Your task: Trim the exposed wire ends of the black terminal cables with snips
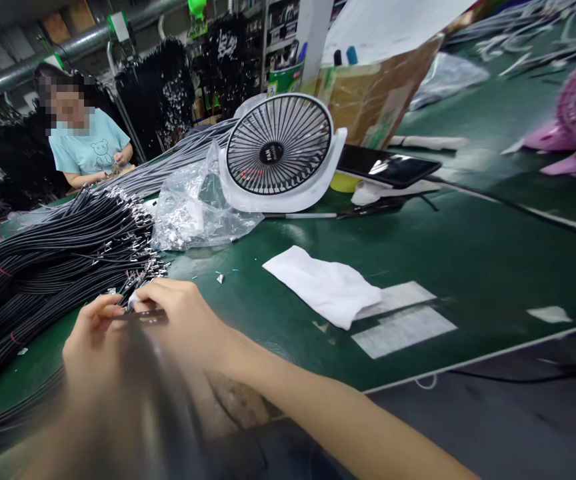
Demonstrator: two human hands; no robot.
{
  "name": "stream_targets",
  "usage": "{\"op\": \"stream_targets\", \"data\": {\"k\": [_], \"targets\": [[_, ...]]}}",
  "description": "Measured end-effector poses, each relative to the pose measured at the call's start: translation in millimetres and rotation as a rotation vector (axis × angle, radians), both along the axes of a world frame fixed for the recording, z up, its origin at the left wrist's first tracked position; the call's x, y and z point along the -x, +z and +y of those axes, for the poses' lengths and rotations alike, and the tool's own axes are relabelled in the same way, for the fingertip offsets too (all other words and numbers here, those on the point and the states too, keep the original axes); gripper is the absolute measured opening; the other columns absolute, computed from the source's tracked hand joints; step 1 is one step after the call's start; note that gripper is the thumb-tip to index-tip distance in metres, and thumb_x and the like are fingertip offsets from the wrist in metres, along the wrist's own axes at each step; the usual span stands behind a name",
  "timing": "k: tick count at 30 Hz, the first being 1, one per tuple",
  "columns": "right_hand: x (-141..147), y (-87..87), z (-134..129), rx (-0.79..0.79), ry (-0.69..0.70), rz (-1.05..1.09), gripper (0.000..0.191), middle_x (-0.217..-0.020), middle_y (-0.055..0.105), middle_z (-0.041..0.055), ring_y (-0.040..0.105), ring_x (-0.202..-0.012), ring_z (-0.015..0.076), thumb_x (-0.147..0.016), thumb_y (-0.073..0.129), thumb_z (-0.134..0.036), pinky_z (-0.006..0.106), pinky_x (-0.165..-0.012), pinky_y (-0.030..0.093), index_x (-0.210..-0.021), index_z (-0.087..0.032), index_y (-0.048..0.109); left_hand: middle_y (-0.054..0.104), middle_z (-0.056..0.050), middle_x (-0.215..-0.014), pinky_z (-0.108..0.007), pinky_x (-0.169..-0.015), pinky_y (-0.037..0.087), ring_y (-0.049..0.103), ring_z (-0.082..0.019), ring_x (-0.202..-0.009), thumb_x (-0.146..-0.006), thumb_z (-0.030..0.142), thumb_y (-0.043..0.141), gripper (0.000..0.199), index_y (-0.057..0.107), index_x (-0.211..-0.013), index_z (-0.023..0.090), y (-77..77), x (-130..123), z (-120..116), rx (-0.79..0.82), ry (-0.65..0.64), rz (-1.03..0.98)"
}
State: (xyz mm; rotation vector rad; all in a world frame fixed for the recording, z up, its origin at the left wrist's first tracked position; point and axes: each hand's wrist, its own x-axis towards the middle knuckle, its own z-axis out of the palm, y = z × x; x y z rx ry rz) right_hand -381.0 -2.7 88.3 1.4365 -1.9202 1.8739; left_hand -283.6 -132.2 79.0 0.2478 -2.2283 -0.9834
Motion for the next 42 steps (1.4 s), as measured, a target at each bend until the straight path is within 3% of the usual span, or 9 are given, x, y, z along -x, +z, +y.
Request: {"op": "stream_targets", "data": {"k": [4, 8, 11, 15, 19, 22, 27, 31, 42], "targets": [[-2, 3.3, -6, -0.034, 0.177, -0.463, 0.019, -0.052, 0.043, -0.0044, 0.036, -0.048, 0.0053, -0.079, 0.051, -0.017, 0.017, -0.046, 0.032, -0.060, -0.014, 0.053, 0.057, -0.001, -0.077, -0.020, -0.050, 0.039, 0.049, -0.009, -0.058, -0.088, 0.028, 0.050, 0.026, 0.061, -0.111, 0.023, -3.7, 1, 0, -0.006, -0.036, 0.066], [-3, 4.6, -9, -0.050, 0.241, -0.635, 0.016, -0.051, 0.044, -0.0046, 0.036, -0.047, 0.0051, -0.077, 0.054, -0.021, 0.017, -0.045, 0.031, -0.062, -0.013, 0.055, 0.047, 0.000, -0.071, -0.020, -0.050, 0.037, 0.044, -0.009, -0.058, -0.089, 0.022, 0.048, 0.017, 0.064, -0.095, 0.022, -2.1, 2, -3, -0.067, -0.228, 0.095], [-4, 2.7, -6, -0.009, 0.133, -0.428, 0.014, -0.053, 0.042, -0.0047, 0.035, -0.049, 0.0053, -0.076, 0.053, -0.015, 0.018, -0.046, 0.031, -0.063, -0.013, 0.057, 0.046, 0.001, -0.070, -0.019, -0.049, 0.035, 0.043, -0.008, -0.057, -0.087, 0.021, 0.052, 0.011, 0.063, -0.088, 0.022, -0.6, 3, -3, -0.154, -0.241, 0.181], [-3, -0.7, 0, 0.080, -0.003, -0.003, 0.009, -0.063, 0.050, -0.0021, 0.041, -0.056, 0.0065, -0.070, 0.053, -0.006, 0.019, -0.053, 0.033, -0.069, -0.012, 0.059, 0.058, 0.000, -0.071, -0.021, -0.050, 0.038, 0.051, -0.010, -0.059, -0.084, 0.021, 0.056, 0.018, 0.065, -0.100, 0.023, 5.3, 1, -7, -0.077, -0.179, -0.038], [-3, 3.4, 0, -0.051, 0.084, -0.280, 0.012, -0.058, 0.048, -0.0032, 0.039, -0.052, 0.0062, -0.078, 0.052, -0.016, 0.018, -0.049, 0.033, -0.068, -0.014, 0.058, 0.063, 0.001, -0.068, -0.020, -0.052, 0.041, 0.056, -0.011, -0.059, -0.078, 0.017, 0.064, 0.009, 0.070, -0.081, 0.022, 14.3, -2, -14, -0.004, -0.222, -0.011], [-5, 8.7, -1, -0.110, 0.103, -0.423, 0.015, -0.058, 0.047, -0.0042, 0.039, -0.050, 0.0067, -0.080, 0.055, -0.027, 0.018, -0.047, 0.033, -0.085, -0.015, 0.061, 0.063, 0.003, -0.070, -0.020, -0.054, 0.042, 0.057, -0.010, -0.062, -0.074, 0.011, 0.066, 0.016, 0.070, -0.084, 0.023, 18.3, -5, -15, 0.048, -0.186, 0.145], [-9, 9.6, 0, -0.059, 0.020, -0.230, 0.025, -0.083, 0.061, 0.0047, 0.054, -0.072, 0.0120, -0.086, 0.049, -0.028, 0.023, -0.064, 0.042, -0.101, -0.015, 0.064, 0.063, 0.002, -0.070, -0.022, -0.057, 0.043, 0.057, -0.011, -0.064, -0.072, 0.005, 0.066, 0.019, 0.068, -0.084, 0.021, 20.9, -11, -16, 0.144, -0.086, 0.279], [-9, 5.0, 0, -0.033, 0.073, -0.112, 0.024, -0.073, 0.060, 0.0036, 0.051, -0.063, 0.0098, -0.087, 0.050, -0.025, 0.021, -0.058, 0.040, -0.097, -0.013, 0.068, 0.061, 0.002, -0.067, -0.021, -0.054, 0.041, 0.056, -0.011, -0.061, -0.071, 0.004, 0.066, 0.020, 0.067, -0.083, 0.020, 22.1, -13, -16, 0.230, -0.108, 0.268], [-10, 5.1, 0, -0.027, 0.069, -0.049, 0.024, -0.064, 0.056, 0.0015, 0.047, -0.056, 0.0075, -0.087, 0.049, -0.021, 0.019, -0.050, 0.034, -0.089, -0.014, 0.072, 0.058, 0.001, -0.063, -0.021, -0.047, 0.037, 0.053, -0.011, -0.056, -0.074, 0.011, 0.065, 0.012, 0.068, -0.080, 0.020, 23.9, -13, -12, 0.176, -0.119, 0.225]]}}
